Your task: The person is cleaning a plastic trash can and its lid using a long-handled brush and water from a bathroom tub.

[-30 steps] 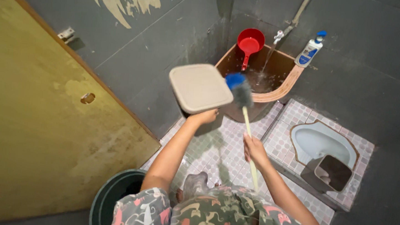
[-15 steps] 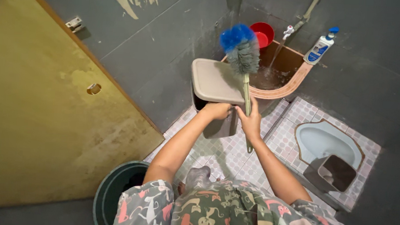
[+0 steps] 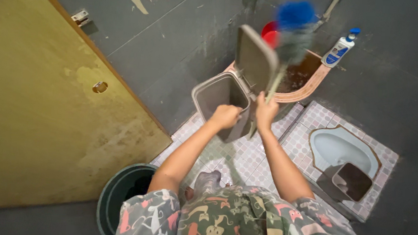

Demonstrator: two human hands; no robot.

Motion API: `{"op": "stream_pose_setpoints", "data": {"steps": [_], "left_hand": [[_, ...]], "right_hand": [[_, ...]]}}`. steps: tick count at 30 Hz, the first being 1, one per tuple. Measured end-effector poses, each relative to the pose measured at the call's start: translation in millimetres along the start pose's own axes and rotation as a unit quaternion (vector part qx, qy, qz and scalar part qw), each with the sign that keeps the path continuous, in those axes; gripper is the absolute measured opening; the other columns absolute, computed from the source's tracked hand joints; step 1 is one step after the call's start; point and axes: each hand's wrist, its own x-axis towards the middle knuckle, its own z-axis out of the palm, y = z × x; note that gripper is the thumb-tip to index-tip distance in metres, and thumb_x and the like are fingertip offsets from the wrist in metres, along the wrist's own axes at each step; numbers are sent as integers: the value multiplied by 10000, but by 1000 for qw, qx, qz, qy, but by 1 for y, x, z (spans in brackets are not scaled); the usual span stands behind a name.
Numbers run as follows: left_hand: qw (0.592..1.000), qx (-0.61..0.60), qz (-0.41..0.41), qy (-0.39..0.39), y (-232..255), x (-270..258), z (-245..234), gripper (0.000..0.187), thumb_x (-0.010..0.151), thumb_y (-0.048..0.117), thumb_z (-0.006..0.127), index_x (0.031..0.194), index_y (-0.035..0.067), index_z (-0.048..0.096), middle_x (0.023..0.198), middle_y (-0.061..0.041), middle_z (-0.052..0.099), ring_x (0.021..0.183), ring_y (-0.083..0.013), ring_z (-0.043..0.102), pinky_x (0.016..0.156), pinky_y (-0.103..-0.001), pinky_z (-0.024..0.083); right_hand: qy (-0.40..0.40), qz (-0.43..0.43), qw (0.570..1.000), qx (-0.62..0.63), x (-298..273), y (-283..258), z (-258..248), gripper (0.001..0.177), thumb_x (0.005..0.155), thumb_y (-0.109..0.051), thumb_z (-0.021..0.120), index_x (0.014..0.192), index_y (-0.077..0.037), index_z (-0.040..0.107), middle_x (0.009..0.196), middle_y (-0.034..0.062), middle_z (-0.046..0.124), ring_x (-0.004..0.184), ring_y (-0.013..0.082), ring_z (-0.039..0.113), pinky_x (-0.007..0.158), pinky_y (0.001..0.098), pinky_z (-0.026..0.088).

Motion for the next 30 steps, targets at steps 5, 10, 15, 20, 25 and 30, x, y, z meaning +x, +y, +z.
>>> {"op": "stream_pose_setpoints", "data": {"steps": [5,10,15,20,25,30], "left_hand": [[964,-217,-58,140,20,-16,-21,216,791,263,568,919,103,636,816,-96,637,705,-276,616,620,-378,475],[919,-71,-195,334,-15,-24,-50,510,727,341,668,1129,81,494,1055,-142,498,995,-309,449,814,-392,391],[940,8,-272,205,-49,-7,-59,693,606,389,707,1185,115,443,1073,-146,457,983,-317,427,787,-424,373],[954,-150,-256,43,-75,0,-46,381,732,356,599,1044,138,613,972,-136,620,926,-303,567,801,-400,430],[924,-277,-261,32,-78,6,-22,395,635,133,475,1017,102,574,886,-173,636,815,-324,633,695,-403,486],[892,-295,-306,154,-93,16,23,417,561,68,513,965,44,611,844,-193,644,816,-309,626,713,-367,469]], "right_hand": [[-60,168,972,152,20,-35,-12,228,863,-199,550,741,-16,489,470,-8,411,316,87,397,292,241,326],[-103,181,953,221,25,-56,-28,248,880,-218,560,740,-45,451,463,-10,388,322,80,379,303,227,320],[-118,200,941,247,31,-47,-26,225,870,-208,565,752,-49,460,457,-8,391,308,94,372,307,237,326],[-131,227,934,243,32,-29,-38,204,887,-194,553,799,-33,462,478,-22,373,320,85,359,309,240,322],[-101,164,976,101,41,-12,-46,211,859,-181,531,1033,-65,498,493,-28,392,339,63,355,298,239,305],[-4,-241,969,-53,11,8,-73,113,1075,-163,449,1110,-55,450,905,94,569,792,181,546,671,318,442]]}}
